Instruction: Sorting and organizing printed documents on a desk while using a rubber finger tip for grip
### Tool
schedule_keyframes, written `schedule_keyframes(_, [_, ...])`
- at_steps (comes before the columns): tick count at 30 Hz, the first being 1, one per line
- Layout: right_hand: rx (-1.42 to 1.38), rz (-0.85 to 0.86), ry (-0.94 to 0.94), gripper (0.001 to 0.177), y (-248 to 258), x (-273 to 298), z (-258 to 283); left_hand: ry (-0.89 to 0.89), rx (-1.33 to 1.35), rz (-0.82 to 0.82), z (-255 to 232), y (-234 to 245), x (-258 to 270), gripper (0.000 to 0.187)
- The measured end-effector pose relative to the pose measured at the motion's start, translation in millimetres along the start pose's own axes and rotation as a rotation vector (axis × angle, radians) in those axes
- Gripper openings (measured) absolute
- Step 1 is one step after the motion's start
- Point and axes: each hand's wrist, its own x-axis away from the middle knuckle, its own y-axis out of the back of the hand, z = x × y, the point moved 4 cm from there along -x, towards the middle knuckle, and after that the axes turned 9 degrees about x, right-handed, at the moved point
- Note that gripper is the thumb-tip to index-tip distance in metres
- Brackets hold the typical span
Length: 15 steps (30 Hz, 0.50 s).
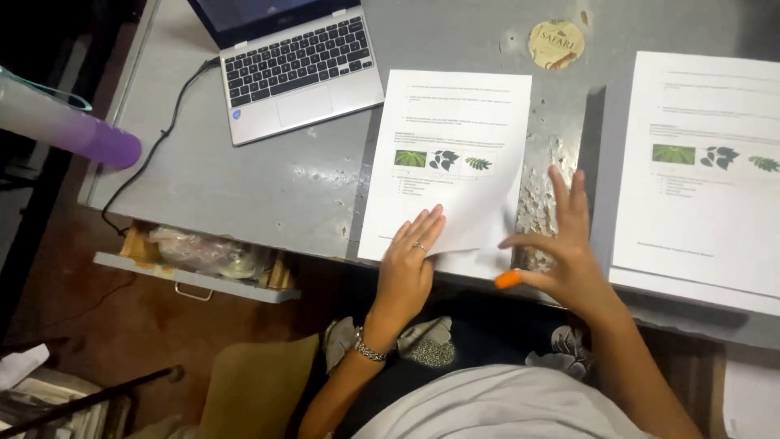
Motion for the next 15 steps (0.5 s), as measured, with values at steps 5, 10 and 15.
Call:
schedule_keyframes(5, [0.069, 0.021, -0.013, 0.039, -55.4, -5.3, -22.6, -0.012, 0.000, 0.036, -3.6, 2.3, -0.4, 0.053])
schedule_keyframes(10, [-0.031, -0.100, -0.030, 0.032, -9.7, -23.7, 17.4, -0.083, -0.059, 0.056, -9.4, 2.0, -0.6, 0.075])
schedule_keyframes(15, [0.022, 0.056, -0.016, 0.043, 3.8, -2.4, -0.9, -0.010, -0.018, 0.002, -0.2, -0.8, -0.3, 0.055])
